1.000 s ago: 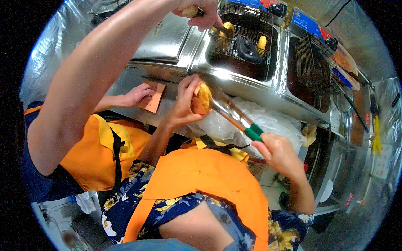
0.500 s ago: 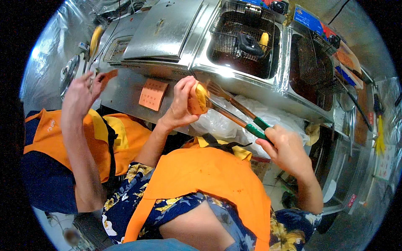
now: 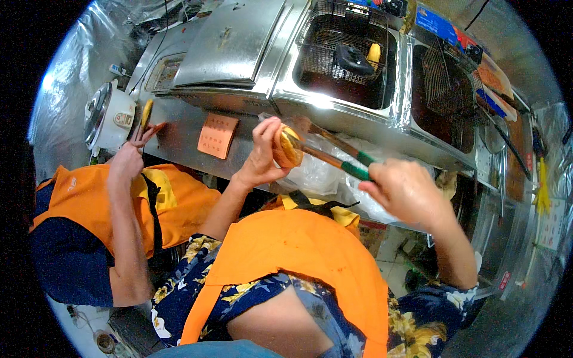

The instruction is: The person uses tongs and a metal basket to lift fried items from oil, places them on paper, and then uses tongs to insert fried meat into buns.

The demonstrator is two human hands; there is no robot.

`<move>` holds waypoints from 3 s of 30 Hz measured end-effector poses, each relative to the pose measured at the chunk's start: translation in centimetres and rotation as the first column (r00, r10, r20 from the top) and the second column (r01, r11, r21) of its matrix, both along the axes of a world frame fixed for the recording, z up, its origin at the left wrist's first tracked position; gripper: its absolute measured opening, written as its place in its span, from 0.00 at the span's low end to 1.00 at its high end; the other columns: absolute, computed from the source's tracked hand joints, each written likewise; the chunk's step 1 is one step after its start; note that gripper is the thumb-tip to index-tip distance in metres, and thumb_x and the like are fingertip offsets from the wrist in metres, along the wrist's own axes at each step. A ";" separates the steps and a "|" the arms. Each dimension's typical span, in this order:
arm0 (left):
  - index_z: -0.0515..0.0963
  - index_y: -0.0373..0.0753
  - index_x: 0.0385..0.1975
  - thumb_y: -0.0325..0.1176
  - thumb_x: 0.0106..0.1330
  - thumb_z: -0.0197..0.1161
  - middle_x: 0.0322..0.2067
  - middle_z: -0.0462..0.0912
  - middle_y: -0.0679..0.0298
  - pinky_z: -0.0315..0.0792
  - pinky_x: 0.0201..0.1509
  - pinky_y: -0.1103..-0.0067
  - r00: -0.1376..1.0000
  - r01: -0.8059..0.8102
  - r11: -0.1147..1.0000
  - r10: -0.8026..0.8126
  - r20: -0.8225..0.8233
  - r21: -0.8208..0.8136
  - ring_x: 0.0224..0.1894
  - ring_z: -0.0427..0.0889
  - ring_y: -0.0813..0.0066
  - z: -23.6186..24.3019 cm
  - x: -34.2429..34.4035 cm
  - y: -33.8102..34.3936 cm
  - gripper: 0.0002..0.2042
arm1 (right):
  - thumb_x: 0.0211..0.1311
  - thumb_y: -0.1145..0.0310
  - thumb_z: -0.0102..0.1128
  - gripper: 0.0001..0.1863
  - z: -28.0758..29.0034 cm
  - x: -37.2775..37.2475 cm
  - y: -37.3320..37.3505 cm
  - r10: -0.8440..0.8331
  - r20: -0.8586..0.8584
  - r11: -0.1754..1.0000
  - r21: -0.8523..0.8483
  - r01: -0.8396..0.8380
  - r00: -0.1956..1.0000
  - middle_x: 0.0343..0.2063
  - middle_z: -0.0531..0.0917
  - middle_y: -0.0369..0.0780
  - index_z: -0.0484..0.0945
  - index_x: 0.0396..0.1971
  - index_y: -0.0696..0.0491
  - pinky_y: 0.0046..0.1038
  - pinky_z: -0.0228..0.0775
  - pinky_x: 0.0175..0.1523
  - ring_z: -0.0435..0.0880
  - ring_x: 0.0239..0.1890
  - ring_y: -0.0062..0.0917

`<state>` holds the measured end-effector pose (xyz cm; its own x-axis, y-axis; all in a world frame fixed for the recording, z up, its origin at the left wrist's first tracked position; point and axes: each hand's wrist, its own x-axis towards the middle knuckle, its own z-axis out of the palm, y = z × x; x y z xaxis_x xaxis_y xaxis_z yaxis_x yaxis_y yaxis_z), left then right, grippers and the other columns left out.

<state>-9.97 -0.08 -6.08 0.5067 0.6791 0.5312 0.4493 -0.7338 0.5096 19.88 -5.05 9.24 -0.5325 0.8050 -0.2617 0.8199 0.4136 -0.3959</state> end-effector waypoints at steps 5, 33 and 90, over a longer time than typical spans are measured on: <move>0.51 0.37 0.61 0.30 0.40 0.75 0.56 0.55 0.53 0.58 0.65 0.68 0.967 -0.168 0.984 0.177 0.181 -0.066 0.61 0.57 0.54 -0.4 1.0 -0.1 0.47 | 0.63 0.61 0.55 0.13 0.9 -3.1 -3.0 -0.082 0.038 0.997 -0.009 0.082 0.996 0.23 0.77 0.48 0.73 0.27 0.57 0.36 0.71 0.28 0.79 0.23 0.40; 0.35 0.35 0.67 0.29 0.35 0.78 0.61 0.54 0.49 0.58 0.65 0.66 0.872 -0.373 0.891 0.432 0.229 -0.260 0.62 0.60 0.53 -1.4 -4.4 0.0 0.62 | 0.54 0.69 0.64 0.31 1.2 -4.2 -1.6 -0.048 -0.104 0.996 0.066 0.055 0.993 0.27 0.79 0.48 0.67 0.59 0.54 0.33 0.70 0.31 0.79 0.25 0.41; 0.75 0.34 0.29 0.18 0.52 0.57 0.30 0.74 0.59 0.71 0.39 0.75 0.912 -0.365 0.880 0.404 0.076 -0.303 0.35 0.75 0.62 2.0 -9.2 -3.6 0.06 | 0.59 0.64 0.60 0.23 1.9 7.4 15.3 -0.468 -0.041 0.868 0.164 0.468 0.883 0.21 0.76 0.40 0.73 0.55 0.51 0.27 0.67 0.29 0.74 0.23 0.24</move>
<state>-19.21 -3.63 -4.11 0.1137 0.9346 0.3370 0.5806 -0.3378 0.7408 27.28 10.24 11.12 -0.0823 0.9912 -0.1039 0.9336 0.0402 -0.3559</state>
